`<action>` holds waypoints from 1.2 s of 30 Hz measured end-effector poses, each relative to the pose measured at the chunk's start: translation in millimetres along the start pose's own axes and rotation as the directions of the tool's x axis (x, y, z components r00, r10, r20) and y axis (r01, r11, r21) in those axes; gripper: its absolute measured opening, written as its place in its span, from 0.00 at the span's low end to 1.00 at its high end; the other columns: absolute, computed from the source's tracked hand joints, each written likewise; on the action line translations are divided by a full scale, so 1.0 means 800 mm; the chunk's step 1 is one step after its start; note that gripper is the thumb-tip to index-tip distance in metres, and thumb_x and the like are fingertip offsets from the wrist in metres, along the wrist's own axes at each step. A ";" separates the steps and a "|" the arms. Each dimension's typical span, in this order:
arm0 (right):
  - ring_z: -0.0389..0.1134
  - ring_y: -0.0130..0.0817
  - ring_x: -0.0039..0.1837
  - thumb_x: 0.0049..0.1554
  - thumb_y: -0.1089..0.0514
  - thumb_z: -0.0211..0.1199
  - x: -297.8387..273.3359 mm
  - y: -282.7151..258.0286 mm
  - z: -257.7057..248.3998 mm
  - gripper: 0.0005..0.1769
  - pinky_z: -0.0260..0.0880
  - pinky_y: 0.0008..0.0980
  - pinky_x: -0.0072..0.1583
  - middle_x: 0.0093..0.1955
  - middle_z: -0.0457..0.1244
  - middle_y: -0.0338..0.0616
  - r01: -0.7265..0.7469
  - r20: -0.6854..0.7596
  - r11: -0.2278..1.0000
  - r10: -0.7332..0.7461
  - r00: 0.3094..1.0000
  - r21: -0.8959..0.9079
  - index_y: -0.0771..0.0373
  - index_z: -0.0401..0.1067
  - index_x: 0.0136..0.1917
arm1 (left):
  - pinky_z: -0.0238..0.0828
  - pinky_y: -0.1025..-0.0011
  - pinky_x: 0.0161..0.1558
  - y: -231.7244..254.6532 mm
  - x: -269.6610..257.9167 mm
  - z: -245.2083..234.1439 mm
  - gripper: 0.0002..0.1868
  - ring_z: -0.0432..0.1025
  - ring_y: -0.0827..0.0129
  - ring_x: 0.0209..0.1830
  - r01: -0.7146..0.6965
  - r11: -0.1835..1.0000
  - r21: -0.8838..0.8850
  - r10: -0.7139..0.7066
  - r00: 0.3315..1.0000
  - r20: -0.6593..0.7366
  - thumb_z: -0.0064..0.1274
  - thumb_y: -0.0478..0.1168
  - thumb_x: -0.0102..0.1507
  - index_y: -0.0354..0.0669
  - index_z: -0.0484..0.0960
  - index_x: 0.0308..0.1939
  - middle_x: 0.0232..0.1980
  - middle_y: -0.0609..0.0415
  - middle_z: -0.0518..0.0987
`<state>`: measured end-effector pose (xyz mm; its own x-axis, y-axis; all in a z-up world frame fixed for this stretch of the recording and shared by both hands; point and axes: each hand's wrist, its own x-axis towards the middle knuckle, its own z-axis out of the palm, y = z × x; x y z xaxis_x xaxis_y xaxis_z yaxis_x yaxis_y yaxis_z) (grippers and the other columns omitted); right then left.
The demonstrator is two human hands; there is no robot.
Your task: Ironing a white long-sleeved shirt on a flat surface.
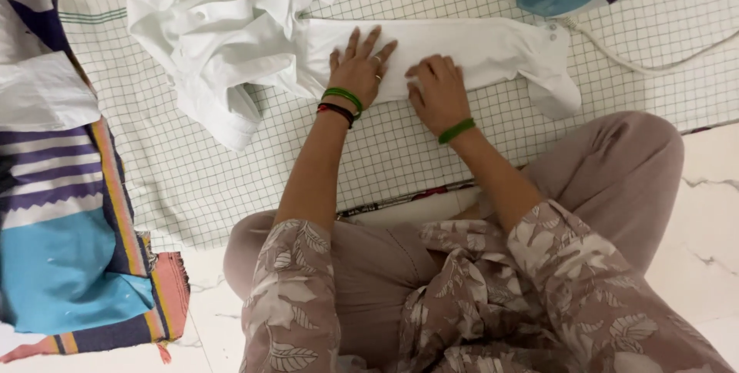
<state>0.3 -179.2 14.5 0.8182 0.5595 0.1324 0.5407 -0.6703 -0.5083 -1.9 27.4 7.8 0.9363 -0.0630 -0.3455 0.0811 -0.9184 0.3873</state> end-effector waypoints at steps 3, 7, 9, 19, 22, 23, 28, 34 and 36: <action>0.66 0.41 0.54 0.57 0.59 0.70 -0.023 -0.001 0.002 0.09 0.68 0.41 0.55 0.49 0.65 0.40 0.035 -0.023 0.997 -0.034 0.999 0.069 0.57 0.73 0.50 | 0.31 0.37 0.77 0.001 0.001 -0.005 0.26 0.33 0.58 0.85 0.032 0.999 -0.018 -0.031 0.999 0.040 0.36 0.48 0.73 0.75 0.62 0.76 0.85 0.67 0.42; 0.69 0.36 0.45 0.55 0.57 0.72 -0.031 0.002 0.019 0.08 0.70 0.37 0.44 0.40 0.65 0.35 0.087 -0.037 0.996 -0.086 0.996 0.032 0.54 0.75 0.46 | 0.27 0.35 0.76 0.001 0.003 -0.005 0.25 0.30 0.59 0.84 0.051 0.998 -0.038 -0.048 0.996 0.077 0.34 0.50 0.73 0.76 0.61 0.76 0.85 0.67 0.41; 0.69 0.35 0.41 0.54 0.56 0.74 -0.028 -0.004 0.020 0.09 0.70 0.36 0.41 0.39 0.65 0.35 0.149 -0.098 0.988 -0.152 0.984 -0.041 0.53 0.76 0.48 | 0.24 0.35 0.76 -0.002 0.005 -0.002 0.25 0.28 0.59 0.85 0.064 0.996 -0.055 -0.058 0.994 0.091 0.32 0.53 0.73 0.78 0.61 0.75 0.85 0.69 0.39; 0.69 0.34 0.41 0.54 0.57 0.74 0.004 -0.012 0.020 0.12 0.69 0.35 0.41 0.47 0.65 0.35 0.111 -0.179 0.993 -0.118 0.977 -0.049 0.56 0.72 0.48 | 0.21 0.37 0.77 -0.006 0.008 0.002 0.24 0.27 0.62 0.85 0.086 0.988 -0.131 -0.075 0.993 0.090 0.31 0.57 0.73 0.79 0.64 0.74 0.85 0.71 0.40; 0.69 0.33 0.39 0.53 0.56 0.73 0.012 -0.009 0.027 0.11 0.68 0.34 0.39 0.44 0.65 0.35 0.155 -0.191 0.978 -0.180 0.965 -0.142 0.56 0.72 0.46 | 0.20 0.37 0.77 -0.007 0.008 0.004 0.24 0.27 0.62 0.85 0.087 0.989 -0.123 -0.077 0.994 0.080 0.33 0.56 0.73 0.80 0.64 0.74 0.85 0.71 0.40; 0.68 0.33 0.38 0.53 0.56 0.73 0.015 -0.007 0.029 0.10 0.67 0.34 0.38 0.43 0.64 0.34 0.185 -0.183 0.962 -0.222 0.958 -0.202 0.56 0.73 0.44 | 0.20 0.37 0.77 -0.007 0.009 0.005 0.24 0.27 0.62 0.85 0.084 0.990 -0.115 -0.076 0.994 0.073 0.33 0.56 0.73 0.80 0.64 0.74 0.85 0.72 0.40; 0.66 0.31 0.34 0.55 0.57 0.70 0.015 -0.002 0.035 0.07 0.65 0.34 0.35 0.40 0.63 0.35 0.238 -0.124 0.916 -0.291 0.949 -0.324 0.57 0.72 0.40 | 0.20 0.37 0.77 -0.006 0.008 0.005 0.24 0.27 0.62 0.85 0.080 0.991 -0.103 -0.074 0.995 0.065 0.34 0.55 0.72 0.81 0.64 0.74 0.85 0.72 0.40; 0.66 0.35 0.33 0.53 0.57 0.69 -0.003 0.001 0.020 0.07 0.66 0.36 0.35 0.40 0.63 0.38 0.357 -0.007 0.905 -0.368 0.930 -0.233 0.59 0.71 0.40 | 0.20 0.37 0.77 -0.003 0.006 0.002 0.24 0.26 0.62 0.85 0.075 0.993 -0.089 -0.068 0.995 0.077 0.34 0.57 0.73 0.82 0.62 0.75 0.85 0.72 0.39; 0.66 0.37 0.34 0.51 0.57 0.69 -0.011 0.004 0.019 0.08 0.68 0.37 0.35 0.43 0.63 0.40 0.443 0.051 0.882 -0.440 0.896 -0.160 0.60 0.71 0.40 | 0.21 0.37 0.77 0.003 0.002 -0.006 0.26 0.26 0.61 0.85 0.082 0.995 -0.057 -0.077 0.993 0.087 0.37 0.59 0.72 0.82 0.60 0.75 0.85 0.71 0.38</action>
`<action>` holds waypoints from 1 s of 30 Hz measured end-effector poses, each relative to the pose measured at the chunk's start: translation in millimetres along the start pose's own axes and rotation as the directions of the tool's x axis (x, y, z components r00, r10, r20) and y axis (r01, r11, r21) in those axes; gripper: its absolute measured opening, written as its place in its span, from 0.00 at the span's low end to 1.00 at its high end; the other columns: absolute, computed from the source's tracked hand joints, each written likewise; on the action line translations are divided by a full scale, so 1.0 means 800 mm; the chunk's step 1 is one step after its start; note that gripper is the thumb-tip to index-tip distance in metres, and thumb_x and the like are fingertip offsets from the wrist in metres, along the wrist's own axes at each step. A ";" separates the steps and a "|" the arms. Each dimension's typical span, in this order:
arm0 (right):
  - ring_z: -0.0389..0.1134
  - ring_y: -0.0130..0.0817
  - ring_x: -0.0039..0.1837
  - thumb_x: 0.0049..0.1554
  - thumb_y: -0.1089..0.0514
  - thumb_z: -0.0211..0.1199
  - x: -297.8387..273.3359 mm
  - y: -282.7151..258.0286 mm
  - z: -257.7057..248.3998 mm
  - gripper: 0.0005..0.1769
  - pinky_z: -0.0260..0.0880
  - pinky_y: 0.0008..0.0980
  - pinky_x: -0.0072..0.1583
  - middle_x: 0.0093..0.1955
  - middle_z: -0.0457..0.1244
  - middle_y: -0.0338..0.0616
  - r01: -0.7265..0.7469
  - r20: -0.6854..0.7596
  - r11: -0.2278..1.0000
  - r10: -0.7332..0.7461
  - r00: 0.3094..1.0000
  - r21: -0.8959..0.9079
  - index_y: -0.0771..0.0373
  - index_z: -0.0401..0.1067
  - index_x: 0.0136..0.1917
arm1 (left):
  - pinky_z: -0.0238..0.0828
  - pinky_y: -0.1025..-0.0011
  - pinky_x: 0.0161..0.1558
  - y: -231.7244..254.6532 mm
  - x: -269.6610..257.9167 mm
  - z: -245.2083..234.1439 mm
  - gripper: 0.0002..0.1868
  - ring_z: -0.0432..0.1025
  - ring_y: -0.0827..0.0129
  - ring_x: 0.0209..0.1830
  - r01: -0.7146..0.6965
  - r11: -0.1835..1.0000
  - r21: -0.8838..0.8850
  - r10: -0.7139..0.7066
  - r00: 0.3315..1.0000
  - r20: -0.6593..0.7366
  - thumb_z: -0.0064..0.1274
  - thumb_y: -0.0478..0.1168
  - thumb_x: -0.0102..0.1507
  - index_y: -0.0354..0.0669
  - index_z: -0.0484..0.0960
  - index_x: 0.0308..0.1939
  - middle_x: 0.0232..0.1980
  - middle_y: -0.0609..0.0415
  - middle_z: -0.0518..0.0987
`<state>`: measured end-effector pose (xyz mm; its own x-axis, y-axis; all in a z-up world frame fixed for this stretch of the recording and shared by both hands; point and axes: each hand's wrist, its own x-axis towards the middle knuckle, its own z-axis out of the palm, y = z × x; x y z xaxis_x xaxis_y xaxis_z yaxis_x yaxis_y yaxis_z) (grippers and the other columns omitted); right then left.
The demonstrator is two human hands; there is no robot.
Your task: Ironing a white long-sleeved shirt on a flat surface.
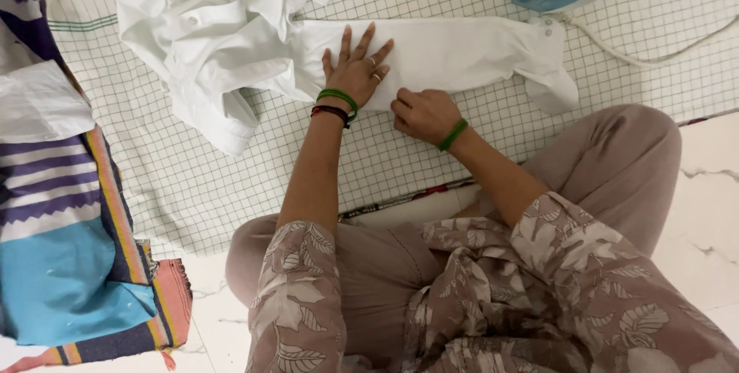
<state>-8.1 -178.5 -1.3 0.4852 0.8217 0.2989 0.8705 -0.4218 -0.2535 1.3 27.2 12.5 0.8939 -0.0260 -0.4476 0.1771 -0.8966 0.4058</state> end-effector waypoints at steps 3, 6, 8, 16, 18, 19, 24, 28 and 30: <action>0.67 0.37 0.35 0.51 0.57 0.68 -0.004 0.004 -0.001 0.08 0.69 0.38 0.36 0.44 0.62 0.41 0.024 0.046 0.999 -0.025 0.999 0.024 0.61 0.71 0.41 | 0.23 0.36 0.78 0.000 -0.004 0.002 0.32 0.26 0.60 0.85 -0.009 0.998 0.056 0.009 1.000 -0.008 0.44 0.62 0.68 0.83 0.57 0.77 0.85 0.70 0.37; 0.68 0.38 0.36 0.52 0.57 0.68 -0.009 0.009 0.007 0.08 0.69 0.39 0.37 0.44 0.63 0.41 0.002 0.107 1.000 -0.003 0.994 0.009 0.60 0.71 0.41 | 0.25 0.34 0.77 -0.004 -0.004 0.010 0.42 0.24 0.58 0.85 -0.031 0.989 0.147 0.032 0.999 0.000 0.49 0.68 0.64 0.83 0.48 0.79 0.86 0.69 0.32; 0.68 0.39 0.37 0.52 0.56 0.68 -0.004 0.007 -0.002 0.08 0.69 0.40 0.37 0.43 0.63 0.41 -0.011 0.135 1.000 0.009 0.991 0.018 0.60 0.71 0.40 | 0.26 0.32 0.77 -0.001 -0.003 0.012 0.48 0.22 0.57 0.85 -0.039 0.978 0.204 0.037 0.999 0.014 0.51 0.70 0.61 0.83 0.43 0.80 0.85 0.67 0.30; 0.68 0.42 0.51 0.54 0.58 0.64 0.043 0.015 0.004 0.07 0.70 0.44 0.54 0.46 0.65 0.43 -0.224 0.144 0.974 0.219 0.965 0.025 0.61 0.74 0.45 | 0.25 0.30 0.76 0.012 -0.007 0.005 0.72 0.17 0.49 0.83 -0.029 0.939 0.343 0.002 0.997 0.080 0.61 0.79 0.45 0.76 0.31 0.82 0.85 0.59 0.22; 0.60 0.43 0.71 0.60 0.59 0.58 0.046 0.033 0.048 0.20 0.62 0.43 0.70 0.67 0.62 0.47 -0.322 0.094 0.946 0.324 0.941 -0.042 0.62 0.69 0.66 | 0.25 0.31 0.77 0.017 -0.008 0.002 0.77 0.16 0.47 0.84 -0.021 0.934 0.358 -0.019 0.994 0.109 0.62 0.81 0.42 0.66 0.30 0.82 0.85 0.57 0.21; 0.60 0.43 0.71 0.60 0.59 0.58 0.048 0.034 0.049 0.20 0.62 0.43 0.70 0.67 0.62 0.47 -0.320 0.094 0.947 0.322 0.942 -0.038 0.62 0.69 0.66 | 0.25 0.31 0.77 0.014 -0.008 0.003 0.77 0.16 0.47 0.84 -0.017 0.933 0.359 -0.023 0.994 0.109 0.62 0.81 0.42 0.66 0.30 0.82 0.85 0.57 0.21; 0.32 0.42 0.86 0.68 0.33 0.40 0.058 0.030 0.008 0.42 0.33 0.53 0.80 0.88 0.33 0.42 -0.486 0.342 0.861 0.507 0.791 -0.152 0.56 0.37 0.85 | 0.22 0.34 0.78 -0.008 -0.005 0.007 0.86 0.15 0.49 0.83 0.046 0.964 0.261 -0.065 0.996 0.062 0.65 0.81 0.39 0.53 0.23 0.82 0.84 0.50 0.20; 0.30 0.41 0.87 0.67 0.30 0.37 0.038 0.041 0.010 0.44 0.31 0.54 0.81 0.88 0.30 0.42 -0.591 0.338 0.787 0.613 0.714 -0.179 0.55 0.33 0.85 | 0.21 0.33 0.77 -0.035 -0.020 -0.010 0.86 0.12 0.43 0.82 0.185 0.959 0.216 -0.203 0.977 0.066 0.67 0.79 0.41 0.51 0.20 0.81 0.83 0.42 0.16; 0.31 0.42 0.87 0.67 0.34 0.40 0.037 0.042 0.025 0.45 0.32 0.56 0.80 0.88 0.31 0.47 -0.654 0.257 0.722 0.692 0.675 -0.227 0.60 0.34 0.85 | 0.22 0.31 0.76 -0.038 -0.025 -0.016 0.88 0.12 0.41 0.82 0.269 0.944 0.190 -0.287 0.956 0.070 0.69 0.77 0.41 0.48 0.18 0.81 0.82 0.37 0.14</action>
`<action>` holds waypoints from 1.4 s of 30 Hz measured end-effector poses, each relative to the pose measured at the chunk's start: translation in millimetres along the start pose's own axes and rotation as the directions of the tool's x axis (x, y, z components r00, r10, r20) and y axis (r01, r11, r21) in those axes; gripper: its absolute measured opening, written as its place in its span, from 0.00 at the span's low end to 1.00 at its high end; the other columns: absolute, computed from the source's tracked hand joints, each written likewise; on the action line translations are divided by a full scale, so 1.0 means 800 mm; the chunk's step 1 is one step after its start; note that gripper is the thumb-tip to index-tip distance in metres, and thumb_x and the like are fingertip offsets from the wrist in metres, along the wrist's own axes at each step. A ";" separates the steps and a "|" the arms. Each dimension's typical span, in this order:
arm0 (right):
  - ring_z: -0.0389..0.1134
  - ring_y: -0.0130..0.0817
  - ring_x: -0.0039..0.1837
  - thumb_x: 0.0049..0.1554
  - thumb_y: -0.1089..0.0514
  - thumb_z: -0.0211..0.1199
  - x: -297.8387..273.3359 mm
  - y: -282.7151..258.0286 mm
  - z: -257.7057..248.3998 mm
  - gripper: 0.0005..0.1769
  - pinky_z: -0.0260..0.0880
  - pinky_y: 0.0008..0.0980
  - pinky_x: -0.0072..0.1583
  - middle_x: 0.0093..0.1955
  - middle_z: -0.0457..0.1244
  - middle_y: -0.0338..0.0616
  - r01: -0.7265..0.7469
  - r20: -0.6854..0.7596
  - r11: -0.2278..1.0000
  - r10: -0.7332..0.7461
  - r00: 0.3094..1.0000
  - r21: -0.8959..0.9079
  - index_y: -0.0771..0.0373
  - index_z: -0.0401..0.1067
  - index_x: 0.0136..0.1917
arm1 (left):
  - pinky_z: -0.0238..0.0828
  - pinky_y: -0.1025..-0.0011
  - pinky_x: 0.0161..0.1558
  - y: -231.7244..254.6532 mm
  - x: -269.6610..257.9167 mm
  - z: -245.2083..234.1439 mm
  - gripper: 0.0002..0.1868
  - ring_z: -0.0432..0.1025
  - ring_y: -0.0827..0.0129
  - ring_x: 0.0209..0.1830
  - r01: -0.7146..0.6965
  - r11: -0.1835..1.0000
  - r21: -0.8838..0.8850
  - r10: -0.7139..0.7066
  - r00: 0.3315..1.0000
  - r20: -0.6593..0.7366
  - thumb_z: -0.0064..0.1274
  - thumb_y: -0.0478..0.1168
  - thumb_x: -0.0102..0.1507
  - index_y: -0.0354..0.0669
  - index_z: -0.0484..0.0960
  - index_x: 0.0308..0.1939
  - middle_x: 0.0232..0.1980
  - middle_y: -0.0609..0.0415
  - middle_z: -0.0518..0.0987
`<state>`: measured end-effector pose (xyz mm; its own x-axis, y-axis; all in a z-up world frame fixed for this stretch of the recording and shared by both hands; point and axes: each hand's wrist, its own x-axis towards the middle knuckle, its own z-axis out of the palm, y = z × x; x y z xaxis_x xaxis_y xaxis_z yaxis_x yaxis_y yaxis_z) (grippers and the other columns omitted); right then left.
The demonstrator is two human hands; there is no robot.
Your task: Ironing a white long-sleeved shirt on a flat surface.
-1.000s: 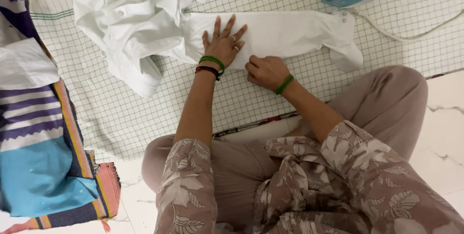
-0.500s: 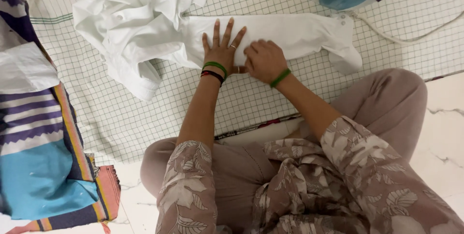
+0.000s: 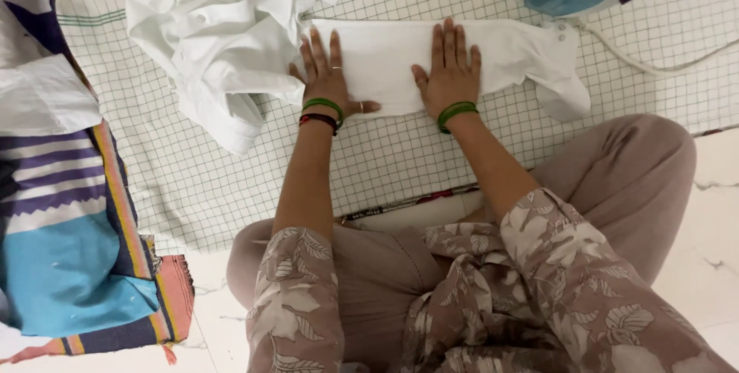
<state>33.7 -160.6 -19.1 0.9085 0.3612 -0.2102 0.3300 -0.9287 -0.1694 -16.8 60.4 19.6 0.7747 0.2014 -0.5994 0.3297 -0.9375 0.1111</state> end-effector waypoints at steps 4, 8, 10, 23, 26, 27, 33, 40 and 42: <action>0.31 0.43 0.87 0.68 0.39 0.43 0.018 -0.043 0.026 0.44 0.33 0.55 0.80 0.89 0.32 0.50 0.011 -0.028 0.996 -0.014 1.000 -0.091 0.65 0.36 0.85 | 0.24 0.33 0.77 0.001 -0.009 0.001 0.88 0.13 0.43 0.82 0.025 1.000 -0.016 -0.025 1.000 0.003 0.68 0.77 0.42 0.44 0.18 0.80 0.81 0.37 0.14; 0.32 0.40 0.86 0.68 0.40 0.44 0.035 -0.102 0.006 0.42 0.33 0.52 0.80 0.88 0.34 0.48 0.383 0.068 0.924 -0.383 0.921 0.013 0.65 0.39 0.84 | 0.29 0.40 0.78 -0.025 0.006 0.031 0.79 0.19 0.46 0.83 -0.034 0.998 0.062 0.036 0.999 -0.029 0.64 0.75 0.49 0.38 0.24 0.79 0.82 0.38 0.20; 0.32 0.40 0.86 0.67 0.40 0.44 0.045 -0.125 0.005 0.41 0.33 0.52 0.80 0.87 0.34 0.47 0.507 0.091 0.859 -0.512 0.854 0.077 0.64 0.40 0.84 | 0.31 0.42 0.77 -0.045 0.003 0.036 0.75 0.23 0.48 0.83 -0.060 0.994 0.091 0.064 0.997 -0.042 0.62 0.73 0.52 0.36 0.29 0.79 0.83 0.39 0.24; 0.28 0.41 0.86 0.59 0.23 0.44 0.049 -0.180 -0.023 0.52 0.28 0.53 0.81 0.88 0.33 0.42 0.567 0.125 0.822 -0.568 0.814 0.041 0.53 0.41 0.84 | 0.69 0.63 0.56 -0.164 -0.073 -0.001 0.06 0.73 0.64 0.54 -0.369 0.790 0.489 0.567 0.743 -0.356 0.54 0.34 0.63 0.47 0.85 0.42 0.47 0.57 0.79; 0.27 0.41 0.86 0.55 0.16 0.42 0.038 -0.186 -0.021 0.58 0.26 0.54 0.81 0.87 0.32 0.41 0.547 0.167 0.837 -0.540 0.825 0.004 0.53 0.39 0.84 | 0.70 0.62 0.56 -0.162 -0.070 0.008 0.07 0.72 0.63 0.55 -0.318 0.842 0.435 0.465 0.837 -0.287 0.54 0.33 0.61 0.47 0.85 0.39 0.48 0.56 0.79; 0.26 0.41 0.86 0.54 0.15 0.41 0.035 -0.187 -0.019 0.60 0.26 0.54 0.80 0.87 0.31 0.42 0.551 0.166 0.834 -0.542 0.824 -0.009 0.54 0.38 0.84 | 0.70 0.61 0.57 -0.159 -0.069 0.009 0.07 0.72 0.61 0.56 -0.263 0.876 0.404 0.381 0.891 -0.246 0.54 0.33 0.59 0.46 0.85 0.38 0.50 0.54 0.79; 0.30 0.41 0.86 0.63 0.22 0.34 0.022 -0.180 0.027 0.52 0.29 0.53 0.80 0.87 0.33 0.46 0.729 0.130 0.684 -0.725 0.676 0.023 0.60 0.37 0.85 | 0.69 0.57 0.60 -0.158 -0.058 0.009 0.08 0.70 0.56 0.60 -0.139 0.978 0.159 0.169 0.965 -0.200 0.53 0.33 0.60 0.41 0.84 0.43 0.54 0.50 0.79; 0.34 0.40 0.86 0.64 0.28 0.40 0.003 -0.182 0.005 0.45 0.32 0.52 0.80 0.87 0.37 0.39 0.804 0.138 0.594 -0.798 0.586 0.024 0.53 0.42 0.84 | 0.70 0.56 0.57 -0.171 -0.064 0.016 0.27 0.70 0.53 0.58 -0.184 0.968 0.169 0.232 0.915 -0.331 0.60 0.39 0.54 0.42 0.77 0.58 0.54 0.46 0.77; 0.38 0.38 0.85 0.66 0.36 0.45 0.011 -0.182 0.014 0.37 0.34 0.51 0.80 0.86 0.41 0.38 0.786 0.120 0.605 -0.796 0.593 0.126 0.50 0.50 0.82 | 0.70 0.59 0.56 -0.173 -0.067 0.015 0.32 0.71 0.57 0.57 -0.209 0.928 0.309 0.306 0.901 -0.307 0.63 0.39 0.49 0.44 0.77 0.58 0.54 0.50 0.77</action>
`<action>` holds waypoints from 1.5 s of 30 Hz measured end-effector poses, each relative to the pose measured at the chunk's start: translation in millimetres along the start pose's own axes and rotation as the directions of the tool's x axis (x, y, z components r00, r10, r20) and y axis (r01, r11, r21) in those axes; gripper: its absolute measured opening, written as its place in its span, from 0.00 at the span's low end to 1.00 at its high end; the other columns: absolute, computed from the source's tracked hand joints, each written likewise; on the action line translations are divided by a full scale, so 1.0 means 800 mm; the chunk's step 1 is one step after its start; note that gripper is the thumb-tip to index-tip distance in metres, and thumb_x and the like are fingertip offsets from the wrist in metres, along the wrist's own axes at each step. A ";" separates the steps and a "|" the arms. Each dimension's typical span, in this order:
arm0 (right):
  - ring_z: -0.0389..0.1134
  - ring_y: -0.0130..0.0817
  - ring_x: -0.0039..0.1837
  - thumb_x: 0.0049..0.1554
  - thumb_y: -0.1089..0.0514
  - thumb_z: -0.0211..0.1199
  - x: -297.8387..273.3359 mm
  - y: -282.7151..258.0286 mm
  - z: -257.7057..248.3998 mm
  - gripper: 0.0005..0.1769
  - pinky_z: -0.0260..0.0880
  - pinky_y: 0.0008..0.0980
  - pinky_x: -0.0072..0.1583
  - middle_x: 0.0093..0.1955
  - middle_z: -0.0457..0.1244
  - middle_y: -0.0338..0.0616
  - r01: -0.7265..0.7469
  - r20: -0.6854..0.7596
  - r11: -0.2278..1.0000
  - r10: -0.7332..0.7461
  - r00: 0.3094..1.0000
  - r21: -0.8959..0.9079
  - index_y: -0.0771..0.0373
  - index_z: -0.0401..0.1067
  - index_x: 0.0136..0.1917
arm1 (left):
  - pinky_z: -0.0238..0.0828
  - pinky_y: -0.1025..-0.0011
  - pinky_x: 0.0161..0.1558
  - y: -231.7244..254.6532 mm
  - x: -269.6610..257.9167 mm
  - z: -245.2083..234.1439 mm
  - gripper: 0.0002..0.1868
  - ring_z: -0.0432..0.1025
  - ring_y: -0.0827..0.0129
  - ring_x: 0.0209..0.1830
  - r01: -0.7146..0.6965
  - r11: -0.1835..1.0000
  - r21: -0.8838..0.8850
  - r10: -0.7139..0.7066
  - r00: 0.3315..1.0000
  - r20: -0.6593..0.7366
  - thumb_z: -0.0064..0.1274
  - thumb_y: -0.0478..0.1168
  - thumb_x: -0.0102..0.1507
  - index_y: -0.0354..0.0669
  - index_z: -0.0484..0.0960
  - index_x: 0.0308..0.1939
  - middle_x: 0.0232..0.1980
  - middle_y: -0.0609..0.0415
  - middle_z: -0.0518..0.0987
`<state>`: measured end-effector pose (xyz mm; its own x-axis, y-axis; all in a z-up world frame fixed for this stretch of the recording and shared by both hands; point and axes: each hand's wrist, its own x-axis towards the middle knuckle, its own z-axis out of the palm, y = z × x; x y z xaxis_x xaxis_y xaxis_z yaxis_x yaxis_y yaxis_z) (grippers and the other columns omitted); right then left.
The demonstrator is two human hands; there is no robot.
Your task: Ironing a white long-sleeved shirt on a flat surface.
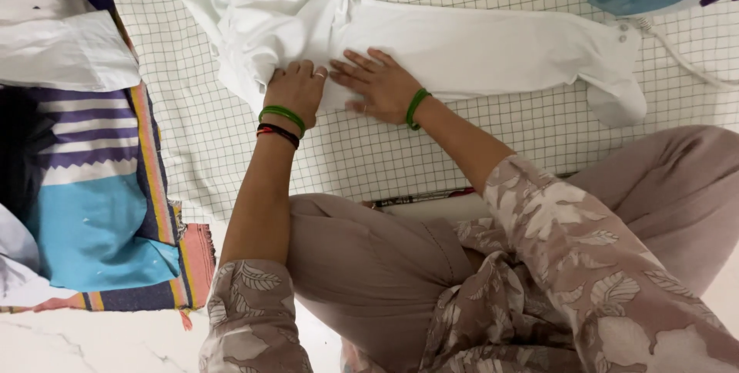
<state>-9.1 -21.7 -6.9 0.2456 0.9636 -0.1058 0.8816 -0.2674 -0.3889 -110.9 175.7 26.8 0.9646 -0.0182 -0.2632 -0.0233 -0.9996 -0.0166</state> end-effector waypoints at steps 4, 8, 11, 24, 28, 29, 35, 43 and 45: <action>0.51 0.32 0.81 0.67 0.49 0.46 0.014 0.066 0.050 0.27 0.50 0.44 0.78 0.84 0.51 0.33 -0.121 -0.084 0.864 0.185 0.979 0.489 0.44 0.61 0.78 | 0.70 0.61 0.55 -0.008 -0.009 0.008 0.20 0.72 0.61 0.56 -0.052 0.996 0.073 0.057 0.997 -0.059 0.57 0.33 0.57 0.48 0.81 0.54 0.52 0.55 0.78; 0.53 0.24 0.83 0.69 0.53 0.46 0.009 0.079 0.050 0.24 0.53 0.37 0.83 0.83 0.56 0.28 -0.172 -0.212 0.887 0.284 0.935 0.429 0.42 0.65 0.77 | 0.70 0.61 0.55 -0.005 -0.005 -0.002 0.12 0.72 0.61 0.54 -0.030 0.999 0.028 0.032 0.996 -0.078 0.55 0.31 0.59 0.49 0.85 0.45 0.48 0.57 0.80; 0.45 0.32 0.85 0.69 0.45 0.47 0.007 0.052 0.026 0.26 0.43 0.45 0.83 0.85 0.50 0.32 -0.161 -0.233 0.981 0.183 0.955 0.110 0.44 0.60 0.79 | 0.70 0.60 0.55 -0.008 0.002 -0.003 0.09 0.72 0.60 0.54 0.019 1.000 -0.005 -0.019 0.996 -0.082 0.54 0.32 0.60 0.48 0.86 0.41 0.47 0.57 0.81; 0.29 0.39 0.86 0.60 0.19 0.35 -0.009 -0.022 0.001 0.53 0.27 0.51 0.80 0.87 0.33 0.39 -0.055 0.077 0.993 0.064 0.995 -0.107 0.54 0.36 0.84 | 0.64 0.57 0.59 0.014 0.011 -0.030 0.25 0.69 0.61 0.58 0.028 0.998 0.060 -0.038 0.984 0.176 0.64 0.38 0.48 0.43 0.81 0.50 0.53 0.52 0.78; 0.31 0.38 0.86 0.63 0.24 0.38 -0.011 -0.021 0.017 0.49 0.29 0.50 0.81 0.87 0.35 0.40 0.009 0.034 0.996 -0.006 0.999 -0.085 0.54 0.38 0.85 | 0.65 0.59 0.62 0.010 0.001 -0.040 0.19 0.70 0.60 0.59 0.004 0.999 -0.045 0.004 0.984 0.179 0.62 0.34 0.51 0.43 0.83 0.46 0.53 0.52 0.79; 0.33 0.37 0.86 0.63 0.27 0.40 -0.010 -0.022 0.013 0.47 0.30 0.49 0.81 0.87 0.36 0.39 0.002 0.032 0.999 -0.001 1.000 -0.051 0.54 0.40 0.84 | 0.70 0.60 0.60 0.009 -0.001 -0.041 0.15 0.73 0.61 0.56 0.071 0.964 -0.257 -0.010 0.973 0.229 0.61 0.33 0.53 0.41 0.84 0.44 0.50 0.51 0.81; 0.40 0.31 0.84 0.66 0.42 0.45 -0.004 -0.013 0.023 0.32 0.35 0.46 0.80 0.85 0.45 0.34 -0.059 -0.033 0.983 0.066 0.997 0.173 0.51 0.53 0.81 | 0.84 0.68 0.46 -0.004 -0.008 0.019 0.12 0.84 0.62 0.39 0.614 0.332 -0.716 -0.003 0.760 0.650 0.54 0.37 0.62 0.30 0.84 0.43 0.40 0.44 0.87; 0.49 0.30 0.82 0.65 0.63 0.51 0.002 -0.022 0.024 0.26 0.44 0.44 0.78 0.80 0.54 0.31 -0.117 -0.146 0.941 0.170 0.974 0.318 0.49 0.65 0.74 | 0.83 0.71 0.38 -0.017 -0.022 0.029 0.19 0.80 0.64 0.33 0.705 -0.061 -0.706 -0.287 0.665 0.689 0.60 0.45 0.65 0.27 0.79 0.47 0.37 0.45 0.83; 0.52 0.30 0.80 0.64 0.65 0.52 0.003 -0.021 0.027 0.25 0.47 0.43 0.75 0.78 0.57 0.31 -0.110 -0.205 0.931 0.190 0.960 0.347 0.49 0.67 0.72 | 0.77 0.69 0.39 -0.024 -0.015 0.052 0.18 0.75 0.66 0.35 0.532 -0.075 -0.844 -0.396 0.761 0.514 0.62 0.40 0.64 0.28 0.78 0.51 0.40 0.47 0.81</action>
<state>-31.6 -14.7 -20.2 0.4857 0.8740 0.0127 0.6543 -0.3538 -0.6684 -132.7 196.2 -9.7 0.6079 0.3931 -0.6899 0.7362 0.0466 0.6752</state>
